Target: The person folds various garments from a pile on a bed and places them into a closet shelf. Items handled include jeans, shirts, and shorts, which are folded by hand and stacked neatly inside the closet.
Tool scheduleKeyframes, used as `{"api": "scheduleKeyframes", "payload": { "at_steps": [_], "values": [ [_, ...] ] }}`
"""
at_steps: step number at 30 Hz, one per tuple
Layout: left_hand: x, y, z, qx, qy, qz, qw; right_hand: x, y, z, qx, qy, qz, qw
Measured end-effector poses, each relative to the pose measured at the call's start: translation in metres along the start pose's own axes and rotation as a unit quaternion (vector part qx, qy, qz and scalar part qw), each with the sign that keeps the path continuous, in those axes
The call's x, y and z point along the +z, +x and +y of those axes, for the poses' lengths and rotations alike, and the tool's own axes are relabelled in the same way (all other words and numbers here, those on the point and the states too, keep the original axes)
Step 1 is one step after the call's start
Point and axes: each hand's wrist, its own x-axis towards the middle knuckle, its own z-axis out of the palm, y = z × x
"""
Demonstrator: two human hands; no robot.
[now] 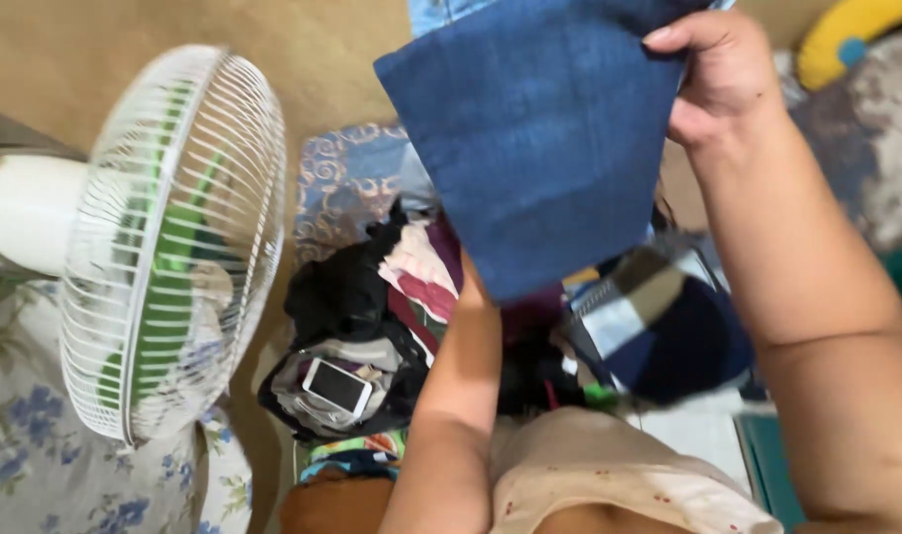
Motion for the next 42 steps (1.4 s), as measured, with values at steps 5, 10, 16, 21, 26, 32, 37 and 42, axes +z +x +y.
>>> {"api": "scheduleKeyframes", "payload": {
  "at_steps": [5,10,16,21,26,32,37,42],
  "values": [
    [-0.015,-0.043,-0.015,-0.118,-0.107,0.05,0.986,-0.08,-0.008,0.069,0.087,-0.04,0.169,0.981],
    [-0.036,-0.084,-0.025,-0.189,-0.197,0.12,0.955,-0.125,-0.033,0.205,0.037,-0.359,0.29,0.886],
    [-0.095,-0.094,-0.072,-0.194,0.004,0.227,0.954,-0.235,-0.083,0.319,0.223,-0.635,0.19,0.715],
    [-0.081,-0.112,-0.08,0.025,0.355,0.409,0.84,-0.19,-0.132,0.303,0.151,-0.627,0.306,0.7],
    [-0.078,-0.106,-0.06,-0.01,0.491,0.24,0.837,-0.243,-0.13,0.337,0.201,-0.576,0.32,0.725],
    [-0.043,-0.074,-0.028,-0.126,0.224,0.067,0.964,-0.169,-0.153,0.284,0.216,-0.381,0.34,0.832],
    [0.03,-0.062,-0.017,-0.11,0.086,0.013,0.99,-0.184,-0.171,0.268,0.234,-0.177,0.294,0.91],
    [0.066,-0.065,-0.018,-0.119,0.078,-0.007,0.99,-0.273,-0.177,0.282,0.184,-0.047,0.31,0.932]
  ]
}}
